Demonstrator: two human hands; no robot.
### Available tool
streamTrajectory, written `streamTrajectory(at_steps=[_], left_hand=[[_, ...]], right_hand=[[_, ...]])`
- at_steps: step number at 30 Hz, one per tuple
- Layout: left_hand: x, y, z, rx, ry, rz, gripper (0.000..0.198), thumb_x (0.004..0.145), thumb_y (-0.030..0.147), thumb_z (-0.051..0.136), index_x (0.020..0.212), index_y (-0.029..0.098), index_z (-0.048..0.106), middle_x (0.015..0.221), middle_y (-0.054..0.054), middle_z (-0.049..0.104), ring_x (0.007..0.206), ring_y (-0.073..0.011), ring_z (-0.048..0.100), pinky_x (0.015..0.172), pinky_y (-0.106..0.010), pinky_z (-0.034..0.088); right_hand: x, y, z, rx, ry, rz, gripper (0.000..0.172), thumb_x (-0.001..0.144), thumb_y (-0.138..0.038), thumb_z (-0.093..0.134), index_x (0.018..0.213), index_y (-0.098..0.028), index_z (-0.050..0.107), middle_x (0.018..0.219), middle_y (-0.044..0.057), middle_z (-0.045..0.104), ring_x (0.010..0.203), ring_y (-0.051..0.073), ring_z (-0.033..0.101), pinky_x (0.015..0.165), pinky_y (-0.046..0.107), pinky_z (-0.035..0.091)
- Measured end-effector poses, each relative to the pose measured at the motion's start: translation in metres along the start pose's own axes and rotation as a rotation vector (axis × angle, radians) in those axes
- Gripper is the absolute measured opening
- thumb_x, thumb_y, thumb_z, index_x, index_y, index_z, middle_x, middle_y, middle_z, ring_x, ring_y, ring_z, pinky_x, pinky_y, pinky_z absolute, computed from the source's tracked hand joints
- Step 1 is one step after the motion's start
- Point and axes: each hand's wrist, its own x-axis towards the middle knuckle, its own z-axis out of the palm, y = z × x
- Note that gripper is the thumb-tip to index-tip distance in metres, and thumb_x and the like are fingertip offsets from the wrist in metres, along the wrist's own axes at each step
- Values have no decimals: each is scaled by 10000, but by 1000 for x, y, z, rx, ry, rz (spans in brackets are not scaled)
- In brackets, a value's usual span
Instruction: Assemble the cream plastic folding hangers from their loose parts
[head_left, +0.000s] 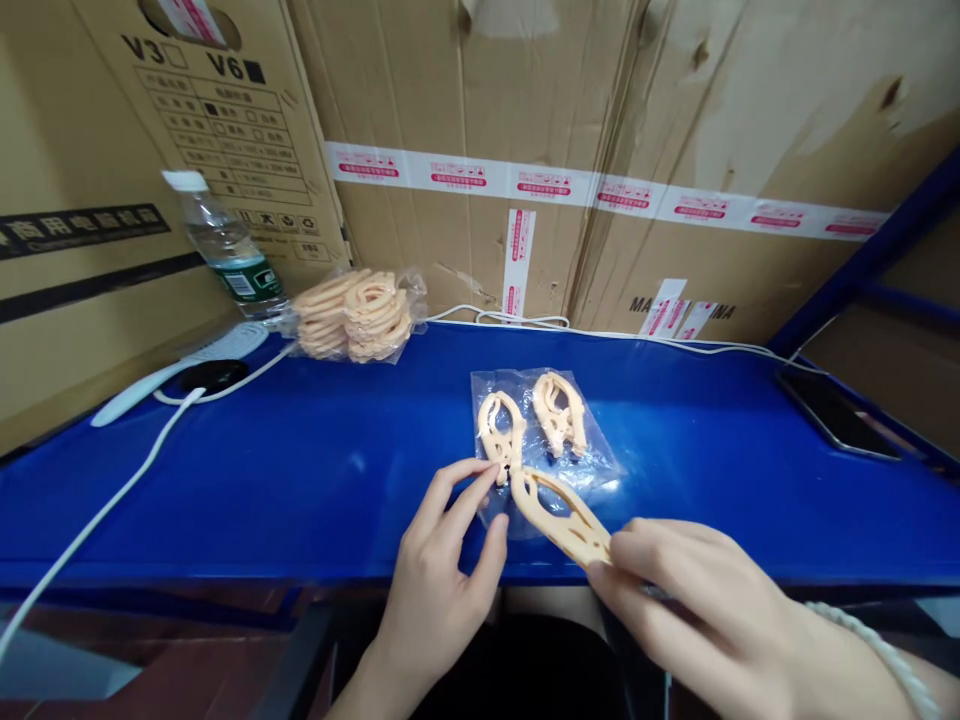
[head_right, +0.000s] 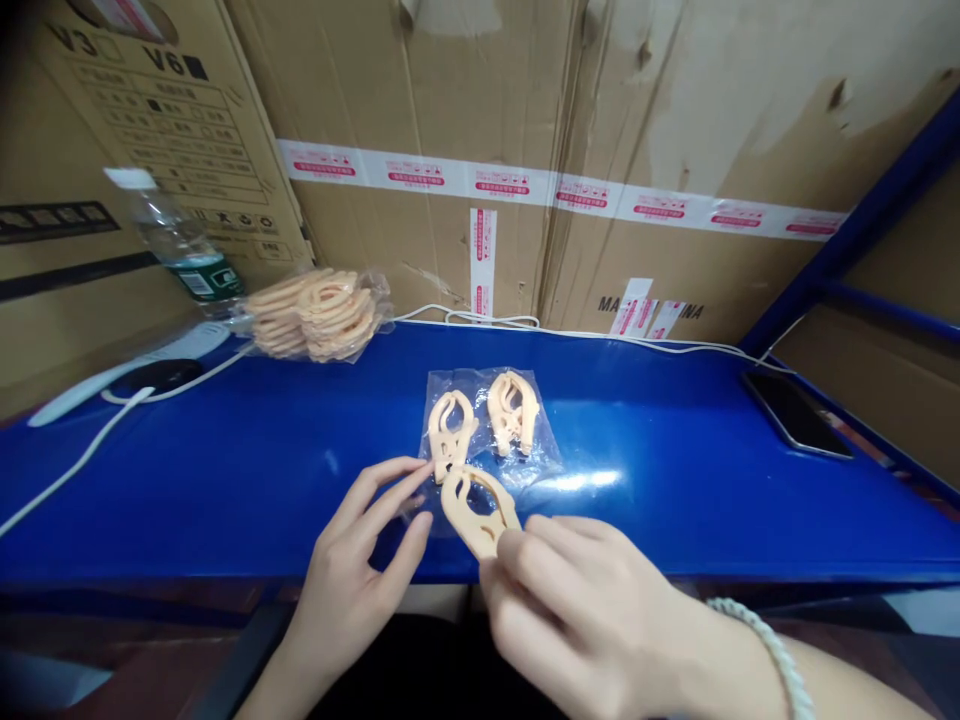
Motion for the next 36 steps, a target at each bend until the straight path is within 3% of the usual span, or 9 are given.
streamTrajectory(at_steps=[5, 10, 14, 18, 21, 25, 27, 30, 36], left_hand=[[0, -1, 0, -10, 19, 8, 365, 958, 194, 527, 1317, 219, 585, 1297, -109, 562, 1183, -246, 601, 1002, -398, 565], [0, -1, 0, -30, 28, 13, 332, 953, 178, 528, 1273, 215, 610, 1258, -102, 587, 1150, -234, 619, 992, -386, 564], [2, 2, -2, 4, 24, 22, 321, 942, 187, 540, 1252, 224, 615, 1240, -99, 602, 1157, -244, 614, 995, -395, 545], [3, 4, -13, 37, -70, 14, 413, 883, 238, 635, 1290, 245, 565, 1330, -105, 555, 1235, -274, 571, 1019, -431, 526], [5, 1, -19, 96, -114, 12, 467, 855, 260, 680, 1295, 246, 525, 1437, -122, 491, 1321, -307, 513, 1050, -487, 498], [12, -3, -14, 80, -143, 90, 83, 951, 198, 546, 1019, 224, 584, 1380, -102, 570, 1315, -270, 534, 1044, -453, 494], [15, -2, -11, 63, -138, 110, 139, 991, 162, 462, 933, 214, 577, 1275, -91, 641, 1271, -244, 568, 1028, -418, 496], [16, 3, -8, 56, -92, 90, 162, 1012, 161, 435, 978, 207, 588, 1107, -78, 694, 1109, -219, 645, 928, -364, 522], [19, 2, -2, 99, 65, 35, 127, 995, 191, 506, 890, 199, 577, 806, -7, 656, 724, -151, 648, 664, -262, 487]], right_hand=[[26, 14, 44, -297, 65, -202, 194, 949, -118, 487, 867, -153, 659, 689, 39, 603, 583, 164, 526, 490, 311, 430], [36, 22, 71, -427, 80, -122, 255, 971, -107, 486, 1149, -48, 659, 972, 157, 722, 929, 252, 677, 769, 372, 589], [23, 32, 50, -231, 90, -23, 290, 960, -74, 453, 1185, -64, 637, 938, 155, 712, 942, 251, 674, 774, 402, 601], [-6, 52, 18, 2, 0, 237, 380, 942, -233, 582, 1319, -190, 578, 1236, 145, 651, 1172, 269, 598, 950, 461, 559], [-28, 63, 16, 42, -56, 367, 465, 901, -357, 675, 1334, -232, 561, 1366, 145, 565, 1244, 280, 565, 983, 473, 540], [-40, 66, 33, 115, 56, 439, 106, 982, -258, 545, 1011, -218, 639, 1233, 106, 623, 1125, 223, 627, 927, 394, 541], [-40, 63, 39, 186, 128, 490, 129, 1000, -239, 505, 934, -213, 612, 1098, 79, 669, 1026, 198, 655, 873, 346, 535], [-37, 55, 41, 294, 174, 596, 135, 1013, -264, 488, 946, -211, 594, 916, 39, 694, 837, 168, 670, 748, 283, 517], [-29, 51, 44, 330, 263, 720, 193, 1008, -311, 479, 862, -210, 556, 749, 3, 653, 676, 147, 625, 656, 257, 460]])
